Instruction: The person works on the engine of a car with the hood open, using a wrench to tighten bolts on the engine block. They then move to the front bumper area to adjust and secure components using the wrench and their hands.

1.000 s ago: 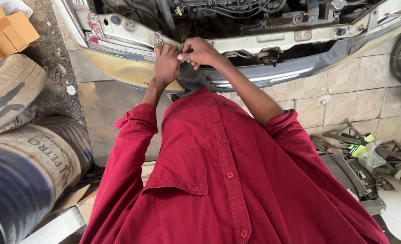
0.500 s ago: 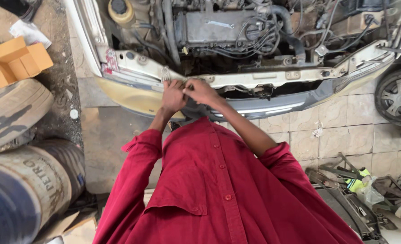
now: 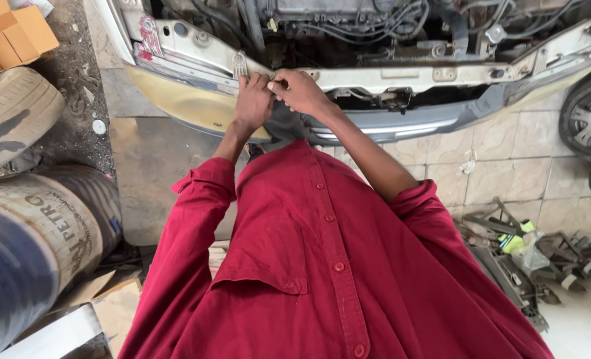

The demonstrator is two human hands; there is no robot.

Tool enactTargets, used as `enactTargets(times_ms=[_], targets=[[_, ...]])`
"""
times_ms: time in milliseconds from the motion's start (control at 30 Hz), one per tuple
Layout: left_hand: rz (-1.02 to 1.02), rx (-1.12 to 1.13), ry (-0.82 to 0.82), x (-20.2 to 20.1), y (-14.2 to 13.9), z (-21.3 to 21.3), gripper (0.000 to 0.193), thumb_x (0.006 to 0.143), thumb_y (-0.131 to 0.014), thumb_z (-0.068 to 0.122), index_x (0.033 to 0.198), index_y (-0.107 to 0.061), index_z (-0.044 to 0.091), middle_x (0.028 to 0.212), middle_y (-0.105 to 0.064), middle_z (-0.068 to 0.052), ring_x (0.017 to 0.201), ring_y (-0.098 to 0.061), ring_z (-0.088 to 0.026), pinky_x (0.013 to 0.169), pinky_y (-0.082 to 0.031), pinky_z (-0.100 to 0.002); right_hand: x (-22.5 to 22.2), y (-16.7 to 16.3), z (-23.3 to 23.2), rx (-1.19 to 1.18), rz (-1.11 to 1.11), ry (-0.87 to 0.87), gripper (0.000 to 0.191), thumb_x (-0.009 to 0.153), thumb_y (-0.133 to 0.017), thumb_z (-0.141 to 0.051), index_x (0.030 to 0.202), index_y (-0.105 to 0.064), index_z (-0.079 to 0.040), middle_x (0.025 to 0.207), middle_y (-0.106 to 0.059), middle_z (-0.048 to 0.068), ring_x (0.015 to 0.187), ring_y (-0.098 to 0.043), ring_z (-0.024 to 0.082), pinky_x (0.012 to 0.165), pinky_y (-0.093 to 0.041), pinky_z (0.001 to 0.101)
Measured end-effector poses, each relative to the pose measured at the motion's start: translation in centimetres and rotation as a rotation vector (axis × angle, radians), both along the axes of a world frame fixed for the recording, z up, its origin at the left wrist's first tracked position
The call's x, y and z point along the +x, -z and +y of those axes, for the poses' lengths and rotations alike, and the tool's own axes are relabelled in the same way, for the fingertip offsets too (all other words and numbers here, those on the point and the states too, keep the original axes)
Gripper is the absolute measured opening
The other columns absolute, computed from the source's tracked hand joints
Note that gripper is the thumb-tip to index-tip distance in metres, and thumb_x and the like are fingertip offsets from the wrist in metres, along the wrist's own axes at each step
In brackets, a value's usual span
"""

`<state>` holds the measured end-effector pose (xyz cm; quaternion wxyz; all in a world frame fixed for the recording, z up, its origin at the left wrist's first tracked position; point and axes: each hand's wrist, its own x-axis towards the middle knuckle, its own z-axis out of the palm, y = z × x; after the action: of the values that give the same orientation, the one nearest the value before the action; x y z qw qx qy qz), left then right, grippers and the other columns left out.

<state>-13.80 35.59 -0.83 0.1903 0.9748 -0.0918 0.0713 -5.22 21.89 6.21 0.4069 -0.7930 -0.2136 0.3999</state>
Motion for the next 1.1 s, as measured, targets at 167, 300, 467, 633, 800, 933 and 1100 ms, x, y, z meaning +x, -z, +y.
enactTargets(times_ms=[167,300,467,633,800,933,1100], targets=[[0.005,-0.099,-0.044,-0.3,-0.9,0.4,0.02,0.091,-0.071,0.014,0.109,-0.071,0.005,0.111,-0.063,-0.01,0.112,-0.054,-0.029,0.097,-0.036,-0.048,0.6,-0.9,0.5,-0.024,0.022,-0.008,0.026,0.102,-0.061,-0.027,0.106,-0.067,-0.002,0.08,-0.072,0.004,0.06,-0.065,0.011,0.051,-0.056,0.0288],[-0.003,-0.097,-0.056,-0.2,-1.0,0.4,0.019,0.088,-0.072,0.013,0.105,-0.072,0.005,0.109,-0.065,-0.01,0.111,-0.056,-0.028,0.098,-0.036,-0.048,0.8,-0.9,0.3,-0.036,0.029,-0.048,0.024,0.101,-0.061,-0.025,0.107,-0.067,-0.003,0.08,-0.073,0.003,0.062,-0.066,0.011,0.052,-0.056,0.0287],[-0.006,-0.068,-0.049,-0.2,-0.5,0.3,0.018,0.088,-0.071,0.012,0.104,-0.072,0.005,0.108,-0.065,-0.01,0.111,-0.056,-0.028,0.099,-0.035,-0.048,0.8,-0.6,0.3,-0.048,0.011,-0.074,0.024,0.102,-0.061,-0.027,0.104,-0.068,-0.003,0.081,-0.073,0.004,0.064,-0.066,0.011,0.055,-0.056,0.0305],[-0.013,-0.019,0.006,0.2,-0.5,0.6,0.018,0.088,-0.069,0.011,0.105,-0.071,0.006,0.108,-0.065,-0.008,0.11,-0.055,-0.027,0.099,-0.035,-0.047,0.8,-0.6,0.2,-0.1,-0.174,-0.153,0.023,0.099,-0.068,-0.029,0.101,-0.072,-0.006,0.079,-0.075,0.005,0.068,-0.069,0.015,0.069,-0.053,0.0376],[-0.014,0.075,0.146,1.0,-1.0,1.0,0.026,0.08,-0.069,0.007,0.106,-0.071,0.007,0.107,-0.064,-0.005,0.111,-0.054,-0.026,0.099,-0.035,-0.046,0.7,-0.9,-0.3,-0.061,-0.222,-0.139,0.022,0.097,-0.071,-0.026,0.098,-0.072,-0.005,0.077,-0.076,0.005,0.069,-0.071,0.013,0.069,-0.054,0.0355],[0.002,0.087,0.178,1.0,-1.4,1.5,0.026,0.08,-0.069,0.006,0.105,-0.071,0.008,0.109,-0.065,-0.004,0.114,-0.052,-0.026,0.1,-0.035,-0.045,0.5,-1.1,0.1,-0.083,-0.025,-0.085,0.023,0.097,-0.07,-0.026,0.101,-0.068,-0.004,0.077,-0.072,0.003,0.061,-0.067,0.013,0.052,-0.054,0.031],[0.025,-0.013,0.102,0.6,-1.4,1.5,0.031,0.08,-0.067,0.004,0.11,-0.07,0.01,0.112,-0.065,-0.005,0.112,-0.051,-0.028,0.101,-0.034,-0.047,0.3,-1.2,1.3,-0.087,-0.029,-0.102,0.027,0.096,-0.073,-0.031,0.096,-0.068,-0.004,0.078,-0.07,0.004,0.058,-0.067,0.011,0.048,-0.056,0.0268]])
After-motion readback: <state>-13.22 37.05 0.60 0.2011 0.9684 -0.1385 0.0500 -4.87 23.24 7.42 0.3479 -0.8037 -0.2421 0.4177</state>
